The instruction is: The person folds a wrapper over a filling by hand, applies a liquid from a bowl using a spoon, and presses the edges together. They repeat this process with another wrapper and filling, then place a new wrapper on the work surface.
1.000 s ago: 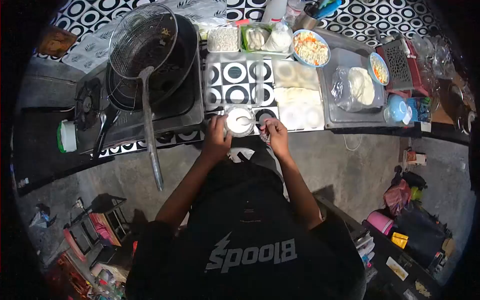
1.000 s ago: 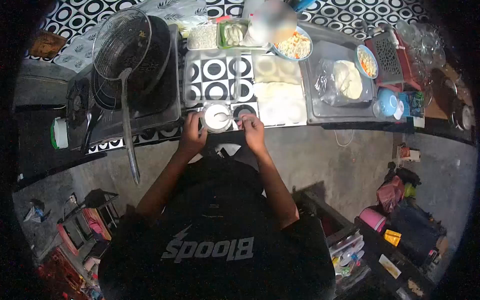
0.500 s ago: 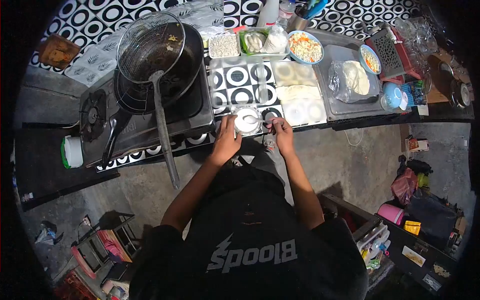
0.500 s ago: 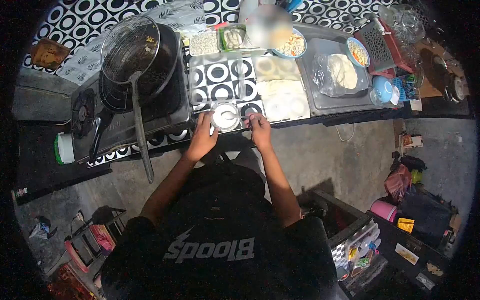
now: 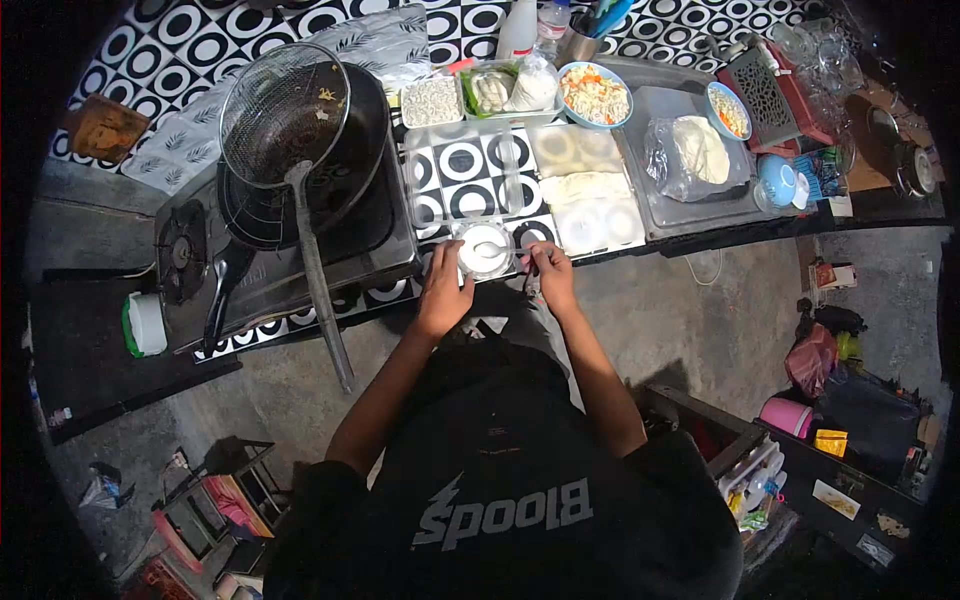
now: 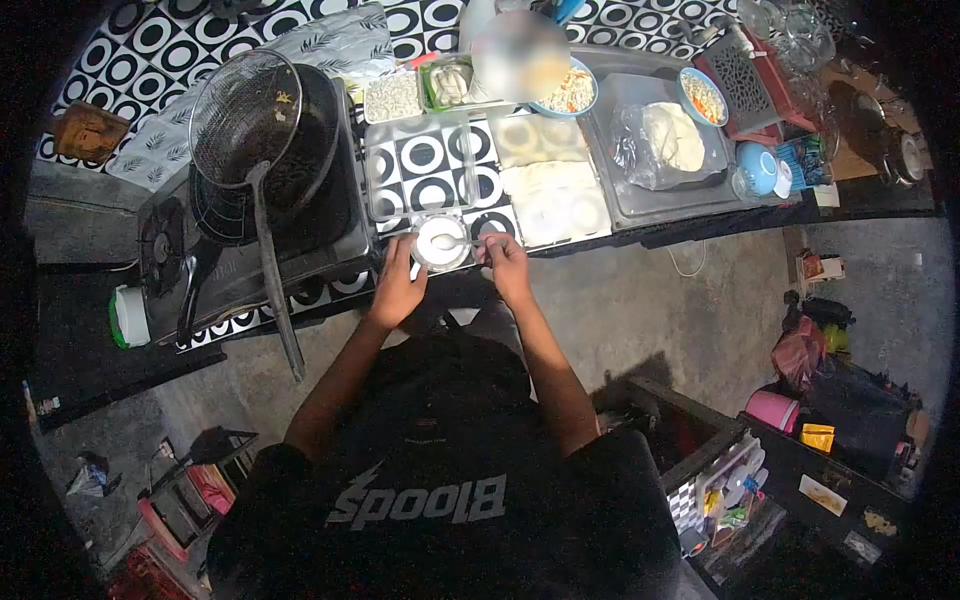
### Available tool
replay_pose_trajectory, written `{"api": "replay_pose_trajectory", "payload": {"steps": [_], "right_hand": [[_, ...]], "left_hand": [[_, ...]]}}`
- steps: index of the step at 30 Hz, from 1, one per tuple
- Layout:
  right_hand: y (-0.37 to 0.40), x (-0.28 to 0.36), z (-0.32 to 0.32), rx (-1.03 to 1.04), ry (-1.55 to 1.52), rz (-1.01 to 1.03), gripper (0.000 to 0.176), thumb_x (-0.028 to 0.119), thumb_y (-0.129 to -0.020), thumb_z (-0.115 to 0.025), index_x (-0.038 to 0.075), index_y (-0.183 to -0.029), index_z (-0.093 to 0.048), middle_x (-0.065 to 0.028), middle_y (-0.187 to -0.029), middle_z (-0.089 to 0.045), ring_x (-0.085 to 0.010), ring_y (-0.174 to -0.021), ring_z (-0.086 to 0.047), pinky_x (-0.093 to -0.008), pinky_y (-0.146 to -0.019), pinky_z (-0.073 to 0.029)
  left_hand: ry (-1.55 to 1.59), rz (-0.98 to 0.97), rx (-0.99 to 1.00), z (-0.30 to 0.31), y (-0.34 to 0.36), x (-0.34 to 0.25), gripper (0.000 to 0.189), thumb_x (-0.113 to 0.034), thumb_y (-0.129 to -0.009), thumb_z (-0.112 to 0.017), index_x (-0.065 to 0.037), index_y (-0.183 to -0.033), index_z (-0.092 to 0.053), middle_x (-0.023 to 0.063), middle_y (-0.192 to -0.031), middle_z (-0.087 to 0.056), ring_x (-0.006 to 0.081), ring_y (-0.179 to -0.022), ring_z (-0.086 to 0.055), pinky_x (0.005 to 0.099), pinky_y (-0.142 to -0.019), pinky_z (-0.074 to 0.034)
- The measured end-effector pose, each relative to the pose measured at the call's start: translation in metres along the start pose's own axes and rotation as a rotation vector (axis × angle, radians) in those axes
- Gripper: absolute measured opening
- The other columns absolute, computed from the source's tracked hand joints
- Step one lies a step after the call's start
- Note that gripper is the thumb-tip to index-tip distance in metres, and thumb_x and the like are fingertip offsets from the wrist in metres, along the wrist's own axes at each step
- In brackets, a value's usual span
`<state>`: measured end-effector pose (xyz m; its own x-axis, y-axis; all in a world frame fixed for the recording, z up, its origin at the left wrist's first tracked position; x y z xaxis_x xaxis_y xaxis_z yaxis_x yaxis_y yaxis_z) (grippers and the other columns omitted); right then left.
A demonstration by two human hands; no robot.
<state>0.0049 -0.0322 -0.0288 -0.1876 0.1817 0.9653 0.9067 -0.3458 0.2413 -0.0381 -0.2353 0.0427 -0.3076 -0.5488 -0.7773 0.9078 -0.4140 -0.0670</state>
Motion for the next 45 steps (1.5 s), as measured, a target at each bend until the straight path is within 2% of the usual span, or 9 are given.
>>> {"api": "replay_pose_trajectory", "payload": {"steps": [8,10,14,17,20,26,35,37,45], "right_hand": [[-0.007,-0.002,0.002,0.035,-0.029,-0.002,0.016,0.009,-0.099,-0.048,-0.001,-0.100,-0.061,-0.0037,-0.077,-0.062,-0.0102,-0.068,-0.055,-0.0254,-0.066,-0.047],[-0.010,-0.002,0.001,0.066,0.029,0.030,0.017,0.009,-0.099,-0.048,0.000,-0.101,-0.061,-0.0039,-0.078,-0.063,-0.0099,-0.068,-0.055,-0.0250,-0.066,-0.047],[-0.009,0.001,0.001,0.060,-0.048,0.007,0.016,0.009,-0.099,-0.048,0.000,-0.100,-0.062,-0.0039,-0.077,-0.063,-0.0097,-0.069,-0.055,-0.0245,-0.066,-0.046],[-0.011,-0.007,0.006,0.055,0.024,0.055,0.018,0.014,-0.099,-0.051,0.001,-0.101,-0.064,-0.0038,-0.080,-0.065,-0.0094,-0.071,-0.056,-0.0241,-0.066,-0.046],[-0.006,0.003,0.001,0.033,-0.021,0.004,0.018,0.014,-0.099,-0.051,0.002,-0.102,-0.064,-0.0040,-0.080,-0.065,-0.0092,-0.071,-0.055,-0.0233,-0.067,-0.045],[-0.010,0.000,0.001,0.037,0.032,0.084,0.018,0.015,-0.099,-0.051,0.003,-0.102,-0.063,-0.0041,-0.081,-0.066,-0.0085,-0.069,-0.054,-0.0232,-0.065,-0.044],[-0.009,-0.008,0.003,0.007,-0.014,-0.066,0.017,0.016,-0.098,-0.053,0.003,-0.100,-0.063,-0.0058,-0.081,-0.067,-0.0112,-0.069,-0.058,-0.0244,-0.065,-0.045],[-0.008,-0.004,-0.002,0.024,-0.267,-0.164,0.018,0.020,-0.097,-0.056,0.003,-0.098,-0.062,-0.0076,-0.081,-0.067,-0.0134,-0.069,-0.060,-0.0261,-0.064,-0.047],[-0.007,-0.014,-0.002,-0.083,-0.399,-0.348,0.025,0.030,-0.096,-0.059,0.005,-0.093,-0.061,-0.0085,-0.079,-0.066,-0.0150,-0.066,-0.061,-0.0283,-0.062,-0.049]], "left_hand": [[0.042,0.031,-0.016,-0.004,-0.003,0.004,0.056,-0.001,-0.081,-0.063,-0.002,-0.133,-0.039,0.0219,-0.130,-0.043,0.0419,-0.123,-0.043,0.0459,-0.102,-0.038],[0.014,0.046,-0.056,-0.002,-0.003,0.001,0.056,0.003,-0.077,-0.064,-0.001,-0.128,-0.042,0.0221,-0.126,-0.046,0.0426,-0.120,-0.046,0.0447,-0.100,-0.041],[-0.002,0.036,-0.055,0.002,-0.003,-0.003,0.054,0.002,-0.077,-0.063,-0.001,-0.127,-0.043,0.0218,-0.125,-0.046,0.0424,-0.119,-0.047,0.0446,-0.099,-0.041],[-0.007,0.047,-0.046,-0.001,-0.003,-0.003,0.053,0.002,-0.078,-0.063,-0.001,-0.127,-0.043,0.0217,-0.125,-0.047,0.0421,-0.119,-0.047,0.0444,-0.099,-0.041],[0.007,0.009,-0.050,0.000,-0.001,-0.002,0.053,0.002,-0.078,-0.063,-0.001,-0.127,-0.043,0.0221,-0.127,-0.047,0.0419,-0.120,-0.047,0.0441,-0.100,-0.041],[-0.031,-0.049,-0.026,-0.002,0.000,0.001,0.052,0.001,-0.080,-0.062,-0.001,-0.129,-0.044,0.0214,-0.135,-0.045,0.0402,-0.125,-0.045,0.0433,-0.103,-0.040],[0.011,-0.013,0.000,-0.001,0.000,0.006,0.051,0.001,-0.080,-0.062,-0.001,-0.129,-0.045,0.0200,-0.136,-0.045,0.0390,-0.126,-0.045,0.0430,-0.104,-0.039],[0.013,-0.005,-0.009,0.002,-0.001,0.001,0.051,0.002,-0.080,-0.062,0.000,-0.128,-0.045,0.0199,-0.135,-0.046,0.0387,-0.126,-0.045,0.0425,-0.104,-0.039],[0.044,-0.002,-0.122,0.007,-0.011,-0.003,0.050,0.003,-0.080,-0.062,0.001,-0.128,-0.046,0.0213,-0.132,-0.047,0.0393,-0.124,-0.046,0.0420,-0.104,-0.039]]}}
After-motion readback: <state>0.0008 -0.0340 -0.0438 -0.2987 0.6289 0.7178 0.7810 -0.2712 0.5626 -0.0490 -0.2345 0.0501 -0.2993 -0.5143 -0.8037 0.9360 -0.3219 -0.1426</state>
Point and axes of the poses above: each hand's wrist, its own y-axis away from the middle knuckle, its own z-axis out of the back of the hand, x = y × z, the point moved 6 cm from there along -y, towards the middle knuckle
